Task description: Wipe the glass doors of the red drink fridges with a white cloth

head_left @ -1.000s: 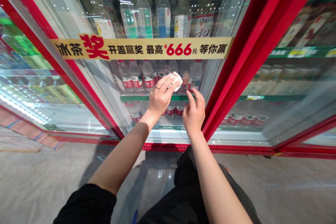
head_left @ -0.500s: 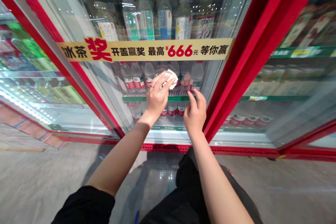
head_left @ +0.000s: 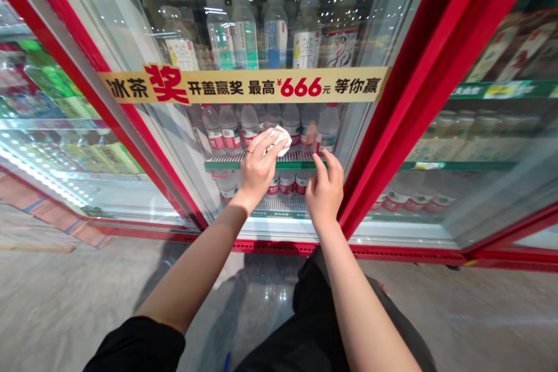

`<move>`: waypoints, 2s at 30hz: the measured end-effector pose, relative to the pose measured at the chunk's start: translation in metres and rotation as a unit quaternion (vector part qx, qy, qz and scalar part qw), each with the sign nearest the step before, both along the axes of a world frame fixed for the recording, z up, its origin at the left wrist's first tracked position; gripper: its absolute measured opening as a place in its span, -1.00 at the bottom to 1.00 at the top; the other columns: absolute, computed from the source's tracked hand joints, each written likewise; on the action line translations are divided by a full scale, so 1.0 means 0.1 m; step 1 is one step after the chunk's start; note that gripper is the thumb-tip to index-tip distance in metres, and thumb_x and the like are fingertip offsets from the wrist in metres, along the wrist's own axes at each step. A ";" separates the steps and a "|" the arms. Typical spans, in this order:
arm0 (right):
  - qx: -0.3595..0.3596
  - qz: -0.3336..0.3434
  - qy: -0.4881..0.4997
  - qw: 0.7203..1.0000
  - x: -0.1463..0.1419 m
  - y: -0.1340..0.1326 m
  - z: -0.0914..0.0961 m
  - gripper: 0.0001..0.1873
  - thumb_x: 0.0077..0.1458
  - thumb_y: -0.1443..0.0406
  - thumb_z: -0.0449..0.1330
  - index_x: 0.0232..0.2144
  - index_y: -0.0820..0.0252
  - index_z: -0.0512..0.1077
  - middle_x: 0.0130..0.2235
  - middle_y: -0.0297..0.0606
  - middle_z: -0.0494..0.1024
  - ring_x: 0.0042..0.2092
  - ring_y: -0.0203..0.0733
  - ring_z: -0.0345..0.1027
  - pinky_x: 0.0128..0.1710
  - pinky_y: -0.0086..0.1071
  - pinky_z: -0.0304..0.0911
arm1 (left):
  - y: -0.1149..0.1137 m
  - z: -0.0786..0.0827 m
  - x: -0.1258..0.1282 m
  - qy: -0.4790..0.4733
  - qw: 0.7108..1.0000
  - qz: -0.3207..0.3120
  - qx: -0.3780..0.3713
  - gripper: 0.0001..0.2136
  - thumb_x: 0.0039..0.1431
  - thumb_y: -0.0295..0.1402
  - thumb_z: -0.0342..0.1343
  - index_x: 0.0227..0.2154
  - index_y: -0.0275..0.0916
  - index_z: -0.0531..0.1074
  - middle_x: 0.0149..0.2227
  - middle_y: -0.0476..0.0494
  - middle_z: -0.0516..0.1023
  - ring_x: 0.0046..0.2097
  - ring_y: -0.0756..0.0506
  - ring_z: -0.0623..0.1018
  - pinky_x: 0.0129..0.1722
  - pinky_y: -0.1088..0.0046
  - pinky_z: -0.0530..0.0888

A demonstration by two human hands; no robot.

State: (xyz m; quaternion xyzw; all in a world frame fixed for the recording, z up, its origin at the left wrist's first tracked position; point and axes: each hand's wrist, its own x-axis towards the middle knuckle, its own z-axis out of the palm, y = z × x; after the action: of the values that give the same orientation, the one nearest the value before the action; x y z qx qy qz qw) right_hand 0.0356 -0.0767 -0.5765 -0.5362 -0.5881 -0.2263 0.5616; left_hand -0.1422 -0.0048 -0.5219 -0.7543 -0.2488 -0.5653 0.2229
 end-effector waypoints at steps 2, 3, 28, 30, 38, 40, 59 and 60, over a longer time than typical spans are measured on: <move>0.006 -0.003 0.004 1.000 0.00 0.01 0.01 -0.34 0.25 0.52 0.02 0.32 0.05 0.45 0.32 0.00 0.50 0.40 0.05 0.33 0.40 0.20 0.34 | 0.04 0.06 0.09 0.011 1.000 -0.011 -0.004 -0.60 0.57 -0.49 -0.09 0.21 -0.07 0.56 0.18 -0.15 0.67 0.36 -0.13 0.56 0.41 0.15 0.52; 0.006 -0.003 0.006 1.000 0.00 0.01 0.02 -0.35 0.25 0.52 0.02 0.30 0.06 0.46 0.31 0.02 0.50 0.39 0.06 0.34 0.39 0.20 0.34 | 0.05 0.07 0.14 0.019 1.000 -0.017 -0.001 -0.60 0.57 -0.50 -0.09 0.23 -0.07 0.56 0.19 -0.15 0.66 0.36 -0.13 0.55 0.41 0.17 0.52; -0.037 0.060 -0.078 0.994 -0.27 0.03 0.08 -0.18 0.28 0.51 0.01 0.52 -0.04 0.19 0.44 -0.05 0.40 0.50 0.07 0.21 0.45 0.19 0.31 | 0.03 -0.29 -0.51 0.039 0.999 -0.015 -0.008 -0.67 0.55 -0.44 0.03 0.19 0.01 0.57 0.10 -0.11 0.68 0.29 -0.12 0.62 0.31 0.21 0.61; -0.036 0.061 -0.086 0.994 -0.29 0.03 0.08 -0.16 0.28 0.52 0.01 0.53 -0.03 0.17 0.44 -0.05 0.41 0.50 0.07 0.21 0.45 0.18 0.31 | 0.05 -0.26 -0.61 0.016 1.000 -0.004 -0.004 -0.68 0.55 -0.42 0.04 0.17 0.01 0.59 0.08 -0.10 0.68 0.28 -0.13 0.62 0.30 0.19 0.61; -0.048 0.059 -0.107 0.991 -0.37 0.02 0.07 -0.13 0.25 0.56 0.02 0.53 -0.03 0.17 0.44 -0.07 0.42 0.50 0.08 0.21 0.44 0.15 0.34 | 0.09 0.08 -0.47 -0.027 0.999 0.024 0.022 -0.69 0.54 -0.44 0.04 0.14 -0.03 0.60 0.08 -0.11 0.66 0.28 -0.13 0.60 0.36 0.11 0.57; -0.051 0.056 -0.113 0.991 -0.38 0.01 0.07 -0.14 0.25 0.56 0.02 0.53 -0.01 0.18 0.44 -0.07 0.42 0.50 0.08 0.22 0.43 0.14 0.36 | 0.08 0.00 -0.47 -0.011 0.999 0.010 0.033 -0.68 0.53 -0.47 0.05 0.16 -0.03 0.58 0.08 -0.11 0.67 0.29 -0.14 0.60 0.34 0.15 0.58; -0.085 0.100 -0.148 0.980 -0.45 0.02 0.09 -0.15 0.28 0.53 0.04 0.54 0.01 0.15 0.50 -0.09 0.34 0.57 0.04 0.09 0.48 0.13 0.29 | 0.11 -0.03 -0.56 -0.017 1.000 0.003 0.019 -0.68 0.54 -0.44 0.06 0.17 0.01 0.58 0.11 -0.09 0.65 0.31 -0.13 0.58 0.35 0.12 0.56; -0.089 0.100 -0.149 0.980 -0.45 0.02 0.09 -0.15 0.27 0.53 0.05 0.54 0.01 0.15 0.51 -0.09 0.33 0.57 0.03 0.09 0.48 0.12 0.29 | 0.10 -0.08 -0.60 -0.008 1.000 0.009 0.015 -0.69 0.54 -0.43 0.06 0.16 0.00 0.59 0.10 -0.10 0.65 0.29 -0.13 0.59 0.34 0.13 0.58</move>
State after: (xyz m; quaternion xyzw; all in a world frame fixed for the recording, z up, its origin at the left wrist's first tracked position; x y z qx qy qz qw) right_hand -0.0092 -0.0747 -0.5679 -0.4828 -0.7337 -0.1929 0.4374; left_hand -0.2024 0.0054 -0.5303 -0.7443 -0.2489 -0.5726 0.2370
